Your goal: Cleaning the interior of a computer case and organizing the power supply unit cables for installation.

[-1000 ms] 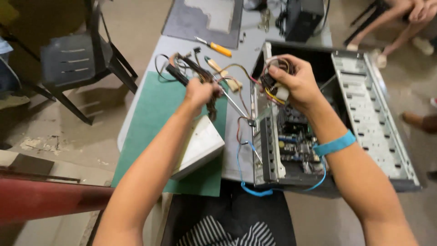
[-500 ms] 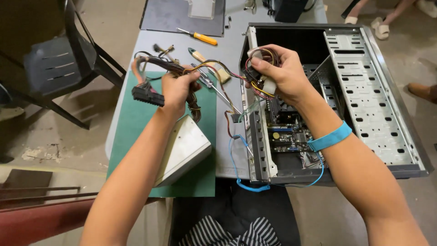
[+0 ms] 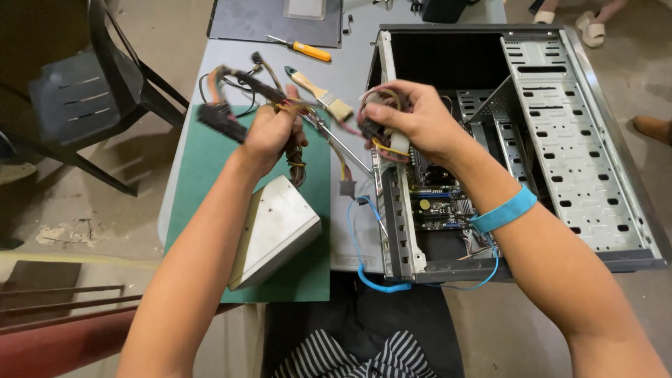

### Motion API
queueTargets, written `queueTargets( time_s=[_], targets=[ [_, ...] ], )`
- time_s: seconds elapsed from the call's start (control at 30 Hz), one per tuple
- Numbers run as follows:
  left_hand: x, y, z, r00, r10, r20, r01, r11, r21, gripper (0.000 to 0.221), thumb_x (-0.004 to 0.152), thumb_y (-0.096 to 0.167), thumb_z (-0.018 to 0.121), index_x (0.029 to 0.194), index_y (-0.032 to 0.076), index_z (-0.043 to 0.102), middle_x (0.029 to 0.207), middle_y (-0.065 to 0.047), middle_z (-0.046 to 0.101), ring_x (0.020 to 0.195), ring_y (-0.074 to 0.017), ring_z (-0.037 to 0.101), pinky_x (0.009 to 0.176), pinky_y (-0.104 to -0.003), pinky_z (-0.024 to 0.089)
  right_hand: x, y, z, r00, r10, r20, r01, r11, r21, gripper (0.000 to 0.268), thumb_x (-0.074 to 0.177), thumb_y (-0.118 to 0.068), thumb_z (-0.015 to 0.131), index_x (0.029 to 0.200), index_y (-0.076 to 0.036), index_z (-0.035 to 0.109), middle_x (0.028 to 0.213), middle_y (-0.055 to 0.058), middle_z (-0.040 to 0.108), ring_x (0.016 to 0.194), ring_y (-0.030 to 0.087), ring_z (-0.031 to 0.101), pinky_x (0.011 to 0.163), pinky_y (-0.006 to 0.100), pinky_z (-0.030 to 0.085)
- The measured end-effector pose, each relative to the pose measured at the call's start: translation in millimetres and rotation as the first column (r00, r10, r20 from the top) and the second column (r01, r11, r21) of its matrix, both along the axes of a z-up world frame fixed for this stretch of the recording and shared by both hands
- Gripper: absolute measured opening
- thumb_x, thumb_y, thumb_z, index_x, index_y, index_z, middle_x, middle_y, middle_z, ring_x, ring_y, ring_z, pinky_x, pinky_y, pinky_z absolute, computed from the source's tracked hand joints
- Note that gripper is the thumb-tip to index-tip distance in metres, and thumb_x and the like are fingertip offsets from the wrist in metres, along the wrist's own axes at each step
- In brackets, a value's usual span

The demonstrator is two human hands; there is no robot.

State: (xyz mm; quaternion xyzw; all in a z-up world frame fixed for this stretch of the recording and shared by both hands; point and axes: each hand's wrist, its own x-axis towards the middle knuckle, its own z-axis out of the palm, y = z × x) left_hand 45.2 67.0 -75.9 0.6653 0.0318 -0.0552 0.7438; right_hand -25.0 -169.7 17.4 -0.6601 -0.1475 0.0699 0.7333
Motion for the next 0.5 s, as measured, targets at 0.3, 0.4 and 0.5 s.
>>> queueTargets(
  time_s=[0.3,0.4,0.5],
  targets=[
    [-15,18,10,0.943,-0.328,0.057,0.242,0.795,0.556,0.093,0.101,0.077,0.016,0.099,0.001,0.07,0.102,-0.031,0.069,0.113,-0.0496,0.061,0.108,-0.058,0.041,-5,14,6,0.929,0.337,-0.153,-0.37,0.843,-0.39,0.048,0.089,-0.039,0.075,0.117,0.0,0.069,0.105,0.024,0.073,0.09,0.038,0.075,0.083,0.055,0.063],
    [-27,13,29,0.961,-0.278,-0.017,0.241,0.801,0.548,0.085,0.099,0.076,0.024,0.086,0.008,0.073,0.087,-0.013,0.076,0.101,-0.0342,0.071,0.099,-0.044,0.049,-1,17,-7,0.893,0.412,-0.179,-0.449,0.816,-0.363,0.05,0.09,-0.038,0.075,0.118,0.002,0.068,0.102,0.024,0.073,0.079,0.035,0.076,0.069,0.045,0.067],
    [-26,15,28,0.964,-0.267,0.001,0.212,0.768,0.605,0.065,0.092,0.073,0.06,0.082,0.01,0.068,0.082,-0.013,0.074,0.096,-0.0347,0.071,0.093,-0.042,0.051,-20,33,-2,0.871,0.451,-0.194,-0.491,0.814,-0.311,0.046,0.089,-0.036,0.077,0.115,0.001,0.069,0.101,0.023,0.074,0.078,0.031,0.076,0.067,0.041,0.068]
  ],
)
